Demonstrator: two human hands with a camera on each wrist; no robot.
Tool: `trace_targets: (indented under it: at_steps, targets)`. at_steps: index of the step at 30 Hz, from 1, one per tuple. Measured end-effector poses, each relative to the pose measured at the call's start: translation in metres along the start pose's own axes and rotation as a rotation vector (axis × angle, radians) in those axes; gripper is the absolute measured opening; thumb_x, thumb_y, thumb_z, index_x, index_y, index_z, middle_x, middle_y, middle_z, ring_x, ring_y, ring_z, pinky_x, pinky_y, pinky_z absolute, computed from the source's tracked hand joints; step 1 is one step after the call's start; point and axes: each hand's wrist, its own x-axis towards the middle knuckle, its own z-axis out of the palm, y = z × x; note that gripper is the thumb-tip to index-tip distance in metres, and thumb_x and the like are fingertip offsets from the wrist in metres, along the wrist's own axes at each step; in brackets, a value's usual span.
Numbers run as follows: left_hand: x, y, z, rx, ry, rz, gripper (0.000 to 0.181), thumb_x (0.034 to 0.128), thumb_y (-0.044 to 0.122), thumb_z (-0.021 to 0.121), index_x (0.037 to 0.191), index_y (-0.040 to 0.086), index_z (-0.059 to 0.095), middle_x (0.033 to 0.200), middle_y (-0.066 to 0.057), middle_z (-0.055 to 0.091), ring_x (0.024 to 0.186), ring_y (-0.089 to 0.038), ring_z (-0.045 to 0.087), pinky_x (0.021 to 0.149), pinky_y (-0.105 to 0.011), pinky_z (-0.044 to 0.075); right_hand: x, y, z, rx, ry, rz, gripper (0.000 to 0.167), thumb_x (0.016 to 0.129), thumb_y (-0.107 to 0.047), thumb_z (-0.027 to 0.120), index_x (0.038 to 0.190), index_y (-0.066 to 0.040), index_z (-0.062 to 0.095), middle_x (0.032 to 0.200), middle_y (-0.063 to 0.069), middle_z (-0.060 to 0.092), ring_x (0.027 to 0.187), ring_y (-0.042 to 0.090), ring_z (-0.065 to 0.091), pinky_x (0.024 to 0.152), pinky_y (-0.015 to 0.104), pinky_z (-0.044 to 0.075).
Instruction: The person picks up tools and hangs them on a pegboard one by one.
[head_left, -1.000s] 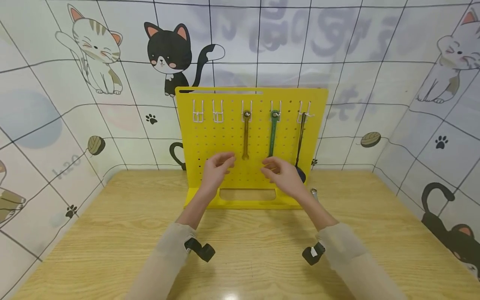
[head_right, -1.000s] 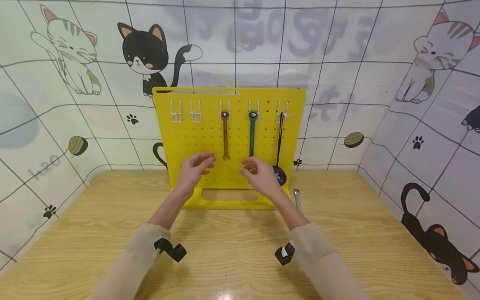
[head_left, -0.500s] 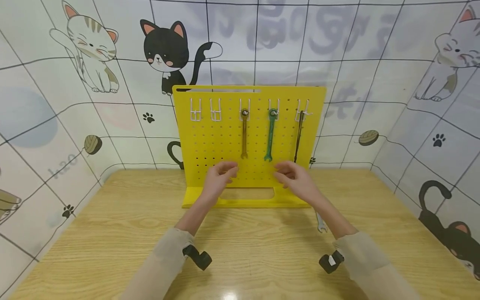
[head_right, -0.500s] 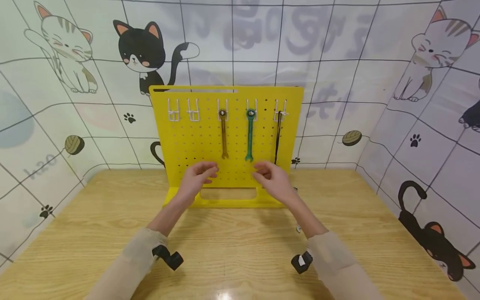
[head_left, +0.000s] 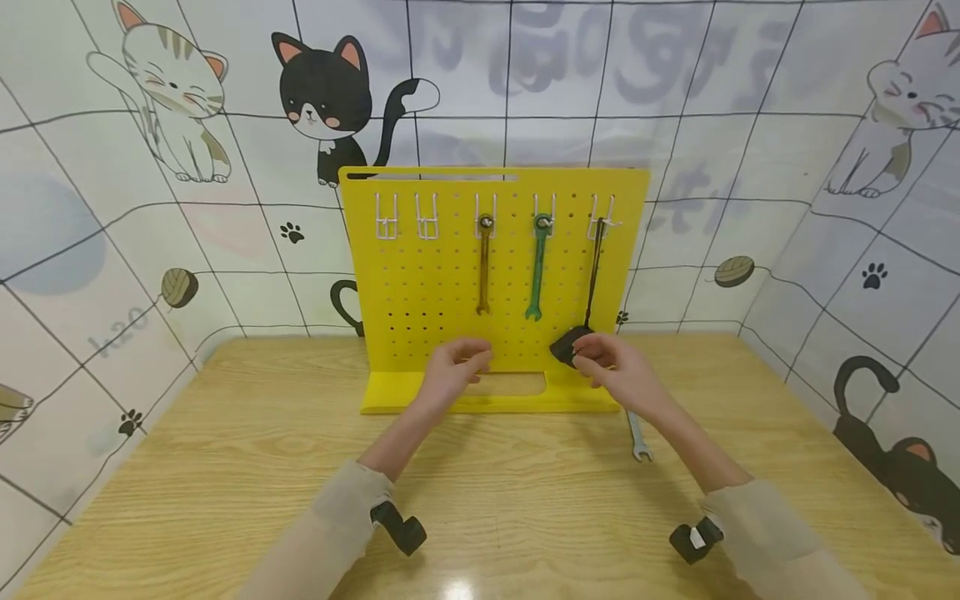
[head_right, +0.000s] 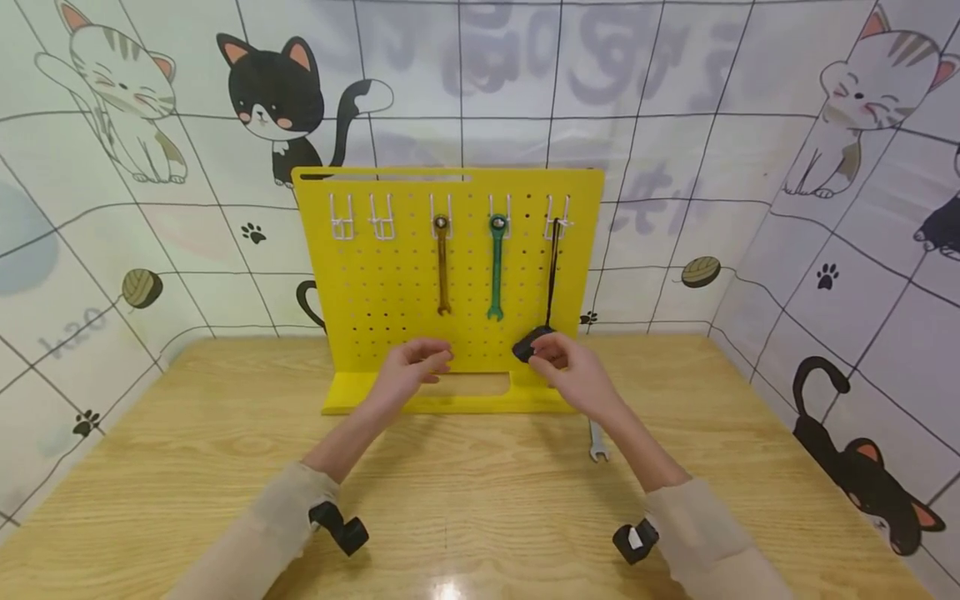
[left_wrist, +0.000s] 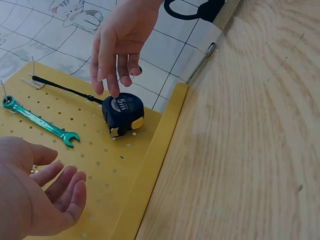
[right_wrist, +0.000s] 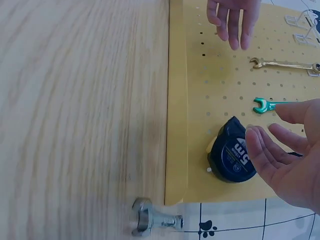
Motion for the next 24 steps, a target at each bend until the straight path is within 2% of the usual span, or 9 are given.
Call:
trace_targets:
  at_steps: [5, 10, 16, 19, 24]
  targets:
    - [-0.002, -0.003, 0.007, -0.002, -0.031, -0.008, 0.031, 0.1019, 0.013, 0.061, 0.126, -0.005, 0.064, 0.115, -0.018, 0.067, 0.103, -0.036, 0.064, 0.092, -0.052, 0.054, -0.009, 0.008, -0.008, -0.035, 0.004, -0.004, 0.036, 0.102, -0.019, 0.062, 0.131, 0.003, 0.058, 0.113, 0.018, 0.066, 0.089, 0.024, 0.066, 0.071, 0.037, 0.059]
    - [-0.004, -0.005, 0.015, 0.004, -0.058, -0.026, 0.030, 0.1015, 0.014, 0.062, 0.125, -0.004, 0.065, 0.114, -0.019, 0.067, 0.100, -0.033, 0.066, 0.088, -0.046, 0.057, -0.017, 0.020, -0.016, -0.054, 0.004, 0.033, 0.037, 0.102, -0.018, 0.061, 0.131, 0.005, 0.057, 0.115, 0.022, 0.066, 0.092, 0.036, 0.066, 0.073, 0.046, 0.060]
    - [-0.006, -0.007, 0.025, -0.017, -0.097, -0.049, 0.031, 0.1016, 0.014, 0.061, 0.127, -0.005, 0.064, 0.117, -0.023, 0.066, 0.101, -0.033, 0.066, 0.093, -0.052, 0.054, -0.026, 0.031, -0.027, -0.086, 0.010, 0.068, 0.038, 0.102, -0.017, 0.060, 0.132, 0.006, 0.055, 0.116, 0.024, 0.065, 0.095, 0.038, 0.066, 0.073, 0.044, 0.060]
    - [-0.007, -0.007, 0.030, -0.013, -0.114, -0.051, 0.029, 0.1023, 0.013, 0.060, 0.126, -0.004, 0.064, 0.118, -0.025, 0.065, 0.101, -0.031, 0.067, 0.093, -0.052, 0.054, -0.031, 0.036, -0.031, -0.093, 0.004, 0.077, 0.037, 0.101, -0.014, 0.061, 0.131, 0.008, 0.055, 0.116, 0.026, 0.065, 0.095, 0.037, 0.067, 0.072, 0.041, 0.061]
    - [-0.007, -0.007, 0.040, -0.012, -0.145, -0.052, 0.030, 0.1023, 0.014, 0.060, 0.125, -0.005, 0.065, 0.118, -0.021, 0.066, 0.102, -0.032, 0.067, 0.092, -0.050, 0.055, -0.039, 0.044, -0.035, -0.093, -0.040, 0.099, 0.040, 0.100, -0.013, 0.064, 0.130, 0.011, 0.053, 0.114, 0.027, 0.065, 0.092, 0.037, 0.068, 0.069, 0.038, 0.060]
